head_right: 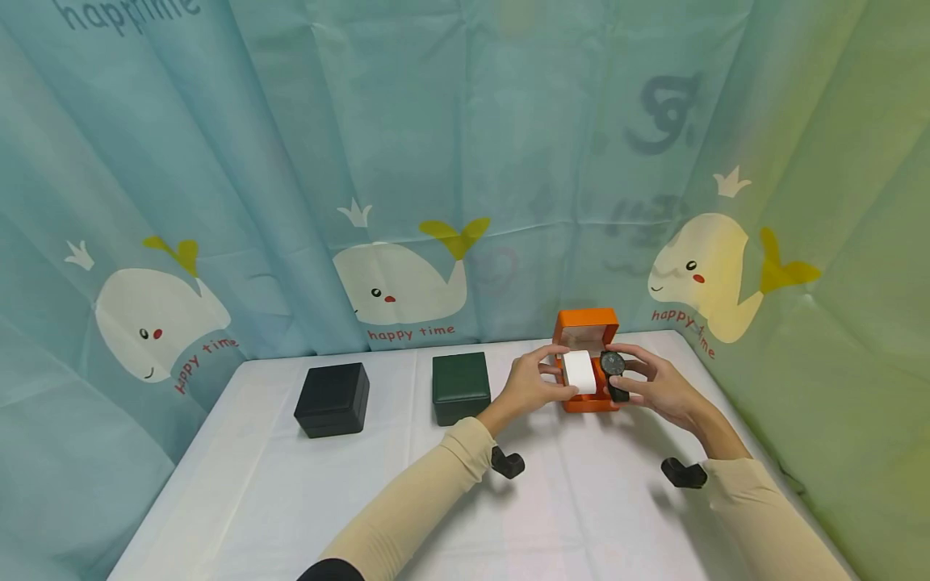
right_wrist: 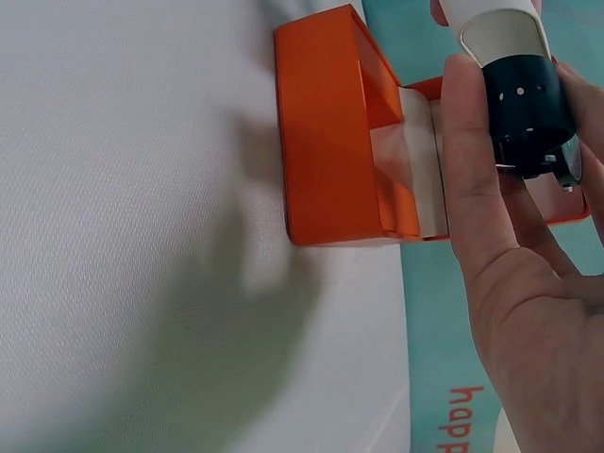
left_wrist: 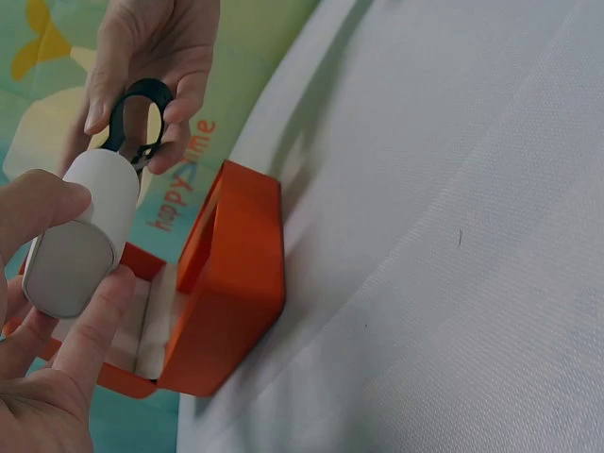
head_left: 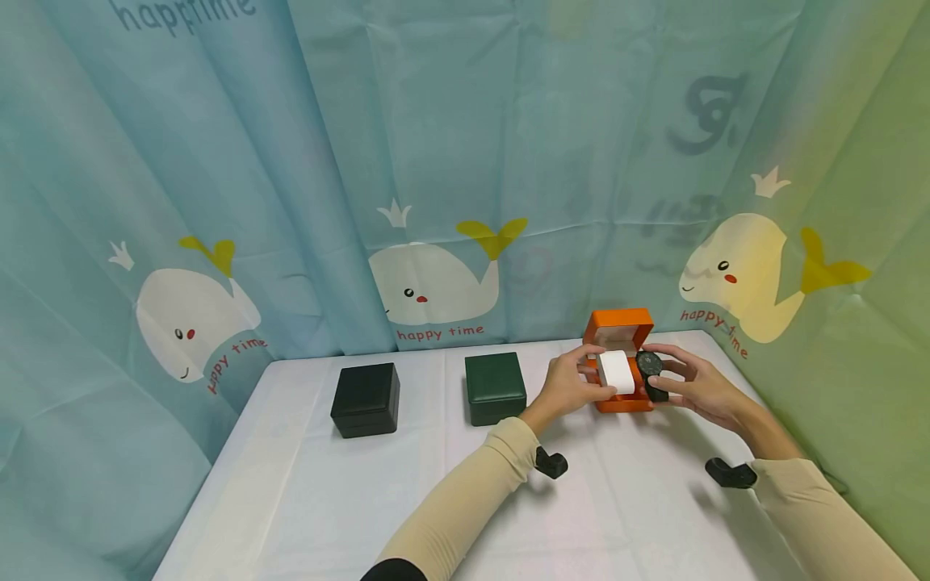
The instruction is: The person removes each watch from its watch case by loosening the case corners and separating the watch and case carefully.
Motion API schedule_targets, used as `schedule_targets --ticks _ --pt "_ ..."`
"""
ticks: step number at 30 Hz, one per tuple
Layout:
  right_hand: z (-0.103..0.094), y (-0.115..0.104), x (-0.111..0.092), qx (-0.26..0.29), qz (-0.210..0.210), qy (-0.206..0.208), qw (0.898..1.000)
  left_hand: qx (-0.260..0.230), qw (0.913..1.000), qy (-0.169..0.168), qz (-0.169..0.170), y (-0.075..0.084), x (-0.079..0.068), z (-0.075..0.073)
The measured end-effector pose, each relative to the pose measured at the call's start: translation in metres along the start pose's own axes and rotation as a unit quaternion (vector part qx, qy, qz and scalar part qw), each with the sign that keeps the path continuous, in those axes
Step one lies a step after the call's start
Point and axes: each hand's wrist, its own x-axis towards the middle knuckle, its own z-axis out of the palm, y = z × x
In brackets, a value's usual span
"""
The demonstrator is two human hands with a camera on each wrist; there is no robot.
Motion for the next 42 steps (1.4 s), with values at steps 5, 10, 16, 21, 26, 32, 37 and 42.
schedule_targets --ticks 5,10,16,21,26,32,37,42 --pt "0.001 0.0 0.0 -0.013 0.012 0.007 1.0 0.005 1.0 0.004 -0.006 0.0 0.0 -0.001" --pt "0.002 0.0 -0.002 -0.039 0.018 0.022 0.999 0.015 0.9998 0.006 -0.01 0.002 0.0 -0.003" --pt "0.003 0.0 -0.004 -0.048 0.016 0.032 0.998 0.018 0.9998 0.01 -0.005 0.001 0.002 -0.003" --pt "0.003 0.002 -0.006 -0.078 0.019 0.042 0.996 0.018 0.9998 0.008 0.003 0.001 0.002 -0.003" --pt "0.002 0.007 -0.01 -0.109 0.015 0.05 0.993 0.016 0.9998 0.009 0.0 0.002 0.002 -0.002" --pt "0.005 0.01 -0.017 -0.129 0.007 0.054 0.99 0.019 0.9998 0.01 -0.003 0.003 0.003 -0.002" --pt "0.011 0.012 -0.025 -0.141 -0.007 0.072 0.987 0.026 0.9996 0.012 -0.006 0.0 0.004 -0.003" --pt "0.017 0.015 -0.033 -0.138 -0.013 0.085 0.987 0.019 0.9997 0.012 -0.004 -0.002 0.005 -0.004"
